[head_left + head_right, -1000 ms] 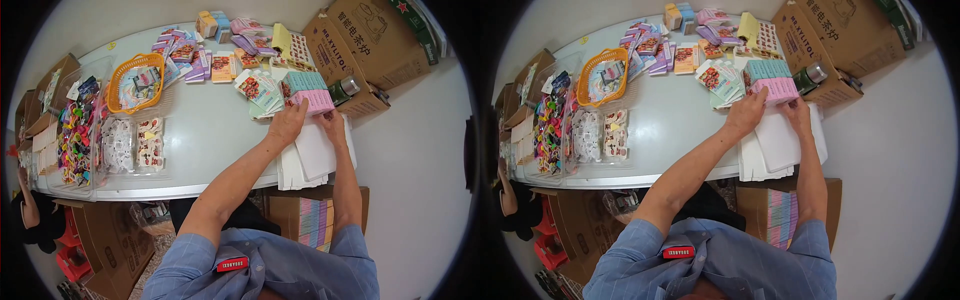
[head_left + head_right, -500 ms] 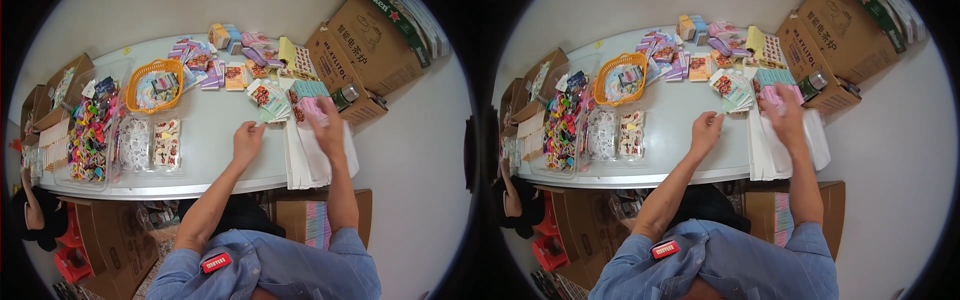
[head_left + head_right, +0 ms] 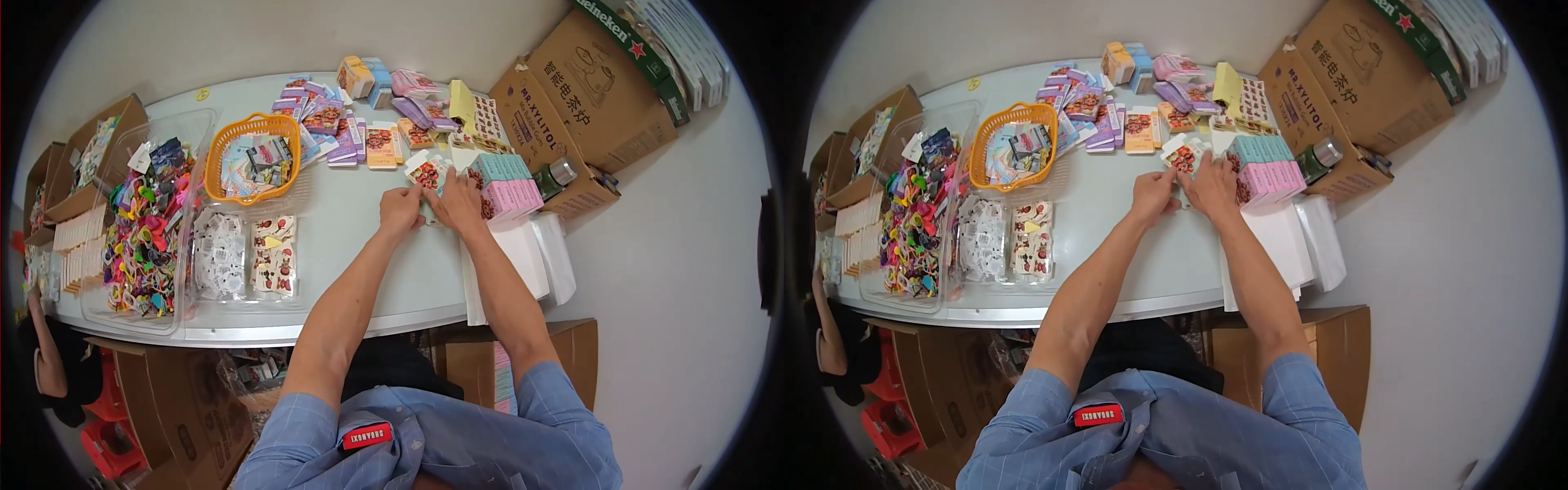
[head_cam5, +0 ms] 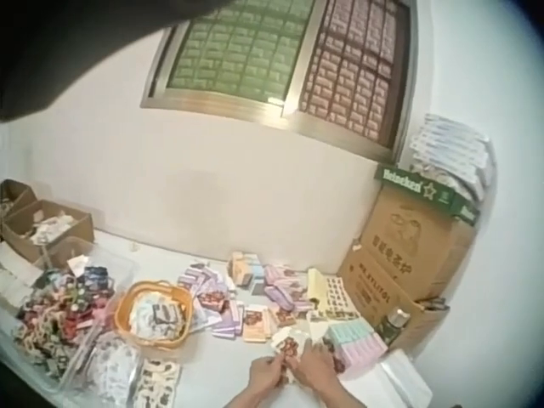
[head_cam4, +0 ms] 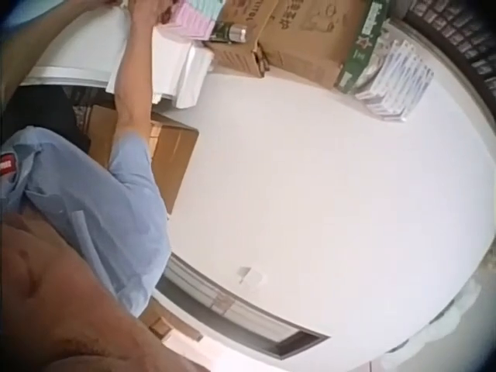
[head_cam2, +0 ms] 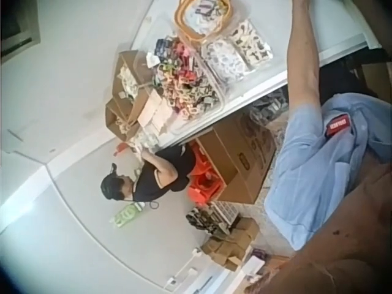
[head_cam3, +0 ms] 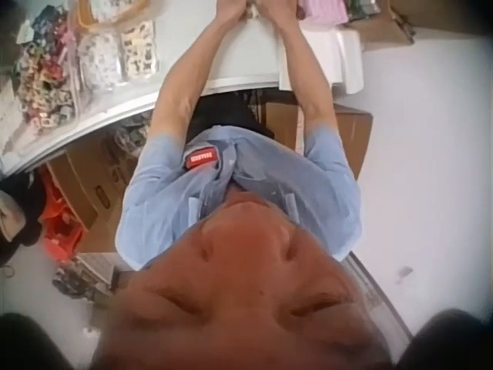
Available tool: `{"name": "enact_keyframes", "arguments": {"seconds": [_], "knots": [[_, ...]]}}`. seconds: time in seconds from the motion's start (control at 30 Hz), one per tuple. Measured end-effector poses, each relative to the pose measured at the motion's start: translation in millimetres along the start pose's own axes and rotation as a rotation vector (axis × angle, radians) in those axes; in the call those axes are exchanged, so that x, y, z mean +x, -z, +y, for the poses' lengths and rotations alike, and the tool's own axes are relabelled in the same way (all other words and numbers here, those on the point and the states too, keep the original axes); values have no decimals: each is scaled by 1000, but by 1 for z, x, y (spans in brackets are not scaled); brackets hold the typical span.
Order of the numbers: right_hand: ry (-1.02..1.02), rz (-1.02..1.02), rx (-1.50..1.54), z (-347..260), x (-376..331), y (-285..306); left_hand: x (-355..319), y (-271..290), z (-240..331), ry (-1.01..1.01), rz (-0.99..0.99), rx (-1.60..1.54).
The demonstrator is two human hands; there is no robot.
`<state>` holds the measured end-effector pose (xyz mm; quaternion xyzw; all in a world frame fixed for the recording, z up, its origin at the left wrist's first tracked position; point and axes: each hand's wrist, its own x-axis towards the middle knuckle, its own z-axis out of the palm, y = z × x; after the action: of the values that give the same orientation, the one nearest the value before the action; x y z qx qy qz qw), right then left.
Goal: The recorder is placing small snack items into individual pouches at a workspace table.
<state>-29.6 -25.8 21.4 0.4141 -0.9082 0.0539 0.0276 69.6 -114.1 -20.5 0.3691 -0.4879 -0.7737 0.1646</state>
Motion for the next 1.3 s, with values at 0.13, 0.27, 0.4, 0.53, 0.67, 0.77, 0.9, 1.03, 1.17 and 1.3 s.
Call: {"name": "enact_keyframes", "arguments": {"seconds": [0.13,0.27,0.4,0.53,0.67,0.77,0.9,1.03,1.17,1.3], "knots": [[-11,76,-39,-12,-15,-2,6,1,-1,-36,0,17],[64,72,113,-22,-26,-8,26,14,-16,-129,149,176],[71,223,282,-1,-19,-12,33,10,-26,-219,208,318],[-13,229,359,5,-18,-31,32,12,-26,-231,201,297],[-46,397,454,6,-19,-33,32,9,-24,-271,192,290],[-39,378,487,1,-16,-43,28,9,-21,-268,190,355],[13,326,485,-16,-17,-50,12,10,-12,-267,182,310],[26,411,326,-24,-26,-51,22,14,-21,-304,202,317],[16,400,372,-14,-26,-52,25,15,-23,-300,197,318],[20,424,368,-15,-26,-54,25,13,-19,-298,182,274]]}}
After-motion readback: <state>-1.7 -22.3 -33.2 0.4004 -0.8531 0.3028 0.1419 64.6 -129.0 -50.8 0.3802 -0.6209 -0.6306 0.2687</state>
